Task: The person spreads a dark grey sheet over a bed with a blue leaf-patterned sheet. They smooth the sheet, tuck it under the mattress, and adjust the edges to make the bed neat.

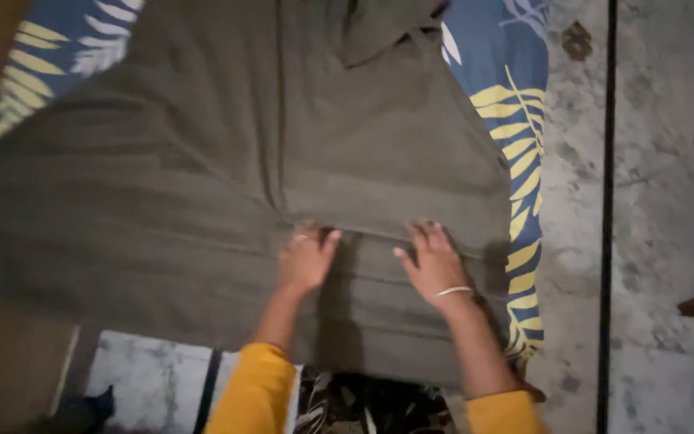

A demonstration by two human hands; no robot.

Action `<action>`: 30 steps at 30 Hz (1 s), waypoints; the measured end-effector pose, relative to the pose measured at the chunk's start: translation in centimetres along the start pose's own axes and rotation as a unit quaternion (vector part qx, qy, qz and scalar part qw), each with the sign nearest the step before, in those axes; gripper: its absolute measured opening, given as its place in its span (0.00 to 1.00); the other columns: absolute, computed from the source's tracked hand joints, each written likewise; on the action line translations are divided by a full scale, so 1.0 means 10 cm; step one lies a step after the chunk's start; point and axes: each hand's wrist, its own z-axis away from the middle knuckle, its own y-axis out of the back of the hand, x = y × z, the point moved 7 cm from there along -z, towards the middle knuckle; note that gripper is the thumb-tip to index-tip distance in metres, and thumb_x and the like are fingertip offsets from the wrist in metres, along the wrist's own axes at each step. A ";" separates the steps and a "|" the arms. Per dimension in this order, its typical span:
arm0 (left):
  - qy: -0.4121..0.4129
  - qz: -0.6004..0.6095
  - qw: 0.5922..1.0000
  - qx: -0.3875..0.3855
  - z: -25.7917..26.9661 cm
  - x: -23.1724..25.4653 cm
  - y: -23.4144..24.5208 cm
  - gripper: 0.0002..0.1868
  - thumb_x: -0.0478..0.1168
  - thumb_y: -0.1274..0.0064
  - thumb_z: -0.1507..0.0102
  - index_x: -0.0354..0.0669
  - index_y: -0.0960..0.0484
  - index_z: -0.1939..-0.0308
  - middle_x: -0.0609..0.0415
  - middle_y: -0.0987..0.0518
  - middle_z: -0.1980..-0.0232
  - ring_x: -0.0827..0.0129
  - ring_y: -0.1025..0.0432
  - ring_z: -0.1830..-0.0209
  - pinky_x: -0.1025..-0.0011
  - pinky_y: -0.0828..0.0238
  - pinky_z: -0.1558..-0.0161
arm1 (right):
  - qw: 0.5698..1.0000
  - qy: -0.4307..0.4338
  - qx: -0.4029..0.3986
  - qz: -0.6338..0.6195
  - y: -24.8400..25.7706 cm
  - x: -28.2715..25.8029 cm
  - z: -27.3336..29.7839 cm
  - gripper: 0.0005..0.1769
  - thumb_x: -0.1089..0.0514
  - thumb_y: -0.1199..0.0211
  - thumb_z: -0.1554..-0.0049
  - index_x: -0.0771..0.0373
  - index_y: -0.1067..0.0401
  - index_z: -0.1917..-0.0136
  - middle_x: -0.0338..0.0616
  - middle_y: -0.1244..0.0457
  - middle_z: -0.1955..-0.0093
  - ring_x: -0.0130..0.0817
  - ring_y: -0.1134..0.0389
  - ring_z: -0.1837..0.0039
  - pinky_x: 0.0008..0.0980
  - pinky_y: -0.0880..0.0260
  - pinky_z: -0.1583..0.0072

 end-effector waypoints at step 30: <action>0.043 0.225 0.951 0.207 1.28 -2.76 2.48 0.36 0.54 0.55 0.36 0.41 0.33 0.27 0.42 0.38 0.22 0.47 0.50 0.19 0.52 0.54 0.25 | 0.994 0.107 0.035 -0.002 -0.87 -4.95 -0.10 0.37 0.46 0.44 0.40 0.49 0.47 0.20 0.49 0.56 0.16 0.52 0.60 0.16 0.60 0.58 0.24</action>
